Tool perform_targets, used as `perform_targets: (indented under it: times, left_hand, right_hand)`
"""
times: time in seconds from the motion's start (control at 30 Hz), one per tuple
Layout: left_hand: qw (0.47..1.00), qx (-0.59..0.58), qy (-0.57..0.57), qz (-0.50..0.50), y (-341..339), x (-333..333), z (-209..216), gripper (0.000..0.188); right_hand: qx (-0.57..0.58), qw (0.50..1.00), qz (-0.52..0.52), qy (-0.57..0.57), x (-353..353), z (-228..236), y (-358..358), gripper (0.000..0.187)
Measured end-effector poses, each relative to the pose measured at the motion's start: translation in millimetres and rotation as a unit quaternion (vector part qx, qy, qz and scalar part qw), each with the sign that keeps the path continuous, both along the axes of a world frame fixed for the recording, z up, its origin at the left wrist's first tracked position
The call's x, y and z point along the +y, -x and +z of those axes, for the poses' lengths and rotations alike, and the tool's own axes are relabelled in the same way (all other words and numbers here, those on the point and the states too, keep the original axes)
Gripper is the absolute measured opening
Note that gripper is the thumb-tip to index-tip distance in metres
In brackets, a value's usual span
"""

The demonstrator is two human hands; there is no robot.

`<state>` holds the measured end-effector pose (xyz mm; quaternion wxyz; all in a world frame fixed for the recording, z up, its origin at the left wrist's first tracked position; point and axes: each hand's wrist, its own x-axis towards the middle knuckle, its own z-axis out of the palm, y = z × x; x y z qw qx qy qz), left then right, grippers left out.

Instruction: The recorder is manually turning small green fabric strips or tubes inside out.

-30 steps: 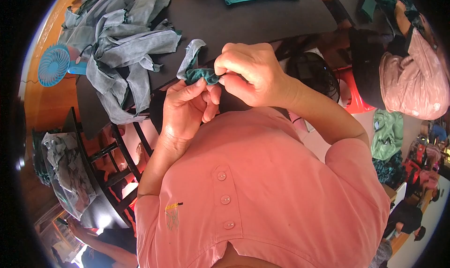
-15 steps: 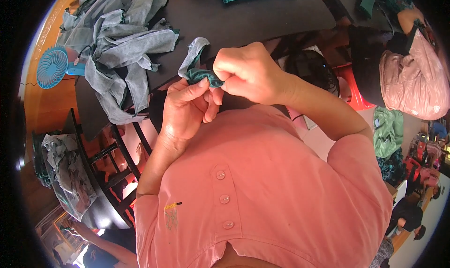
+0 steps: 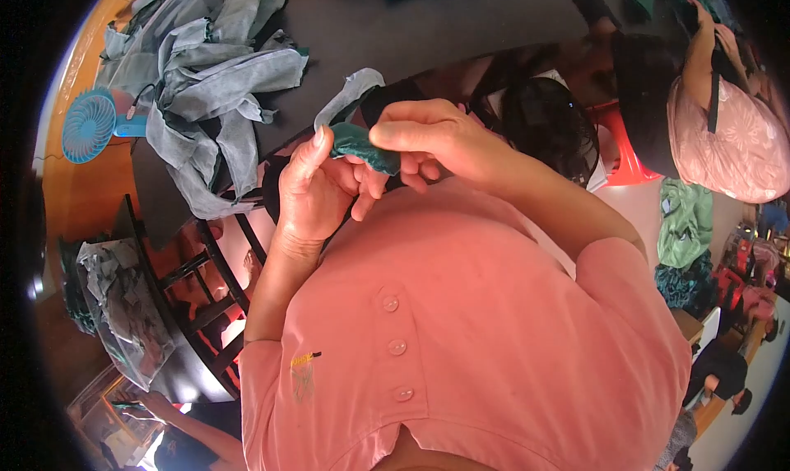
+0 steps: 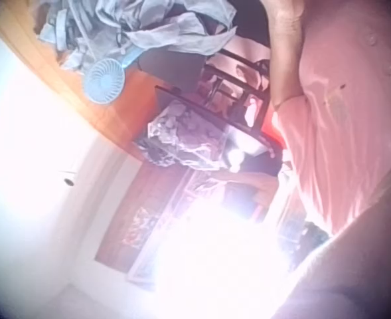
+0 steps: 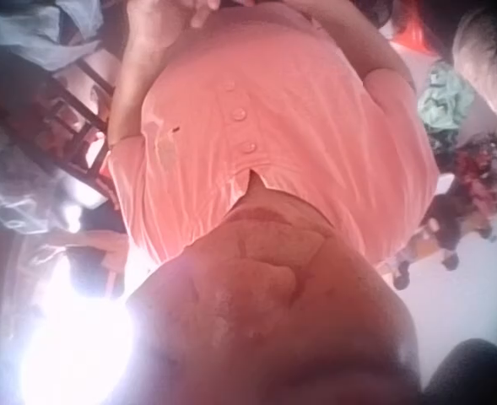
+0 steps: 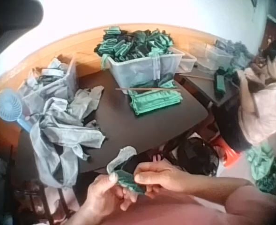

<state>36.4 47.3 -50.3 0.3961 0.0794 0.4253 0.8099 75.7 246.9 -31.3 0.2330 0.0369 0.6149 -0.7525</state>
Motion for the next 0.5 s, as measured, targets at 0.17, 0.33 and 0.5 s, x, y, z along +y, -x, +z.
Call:
perform_targets:
  times: [0.17,0.33,0.5]
  left_hand:
    - [0.997,-0.061,0.051,-0.02,-7.0,-7.7,0.2,0.054]
    - [0.985,-0.052,0.16,0.025,-7.9,-18.1,3.7,0.031]
    - [0.962,0.136,0.197,0.128,-17.9,-11.2,20.2,0.027]
  right_hand:
    - [-0.06,0.981,-0.026,0.185,-13.7,4.9,-9.1,0.025]
    - [-0.051,0.97,-0.117,0.205,-2.4,-12.1,-16.4,0.019]
    - [0.141,0.987,-0.079,-0.01,21.5,-15.1,-17.1,0.024]
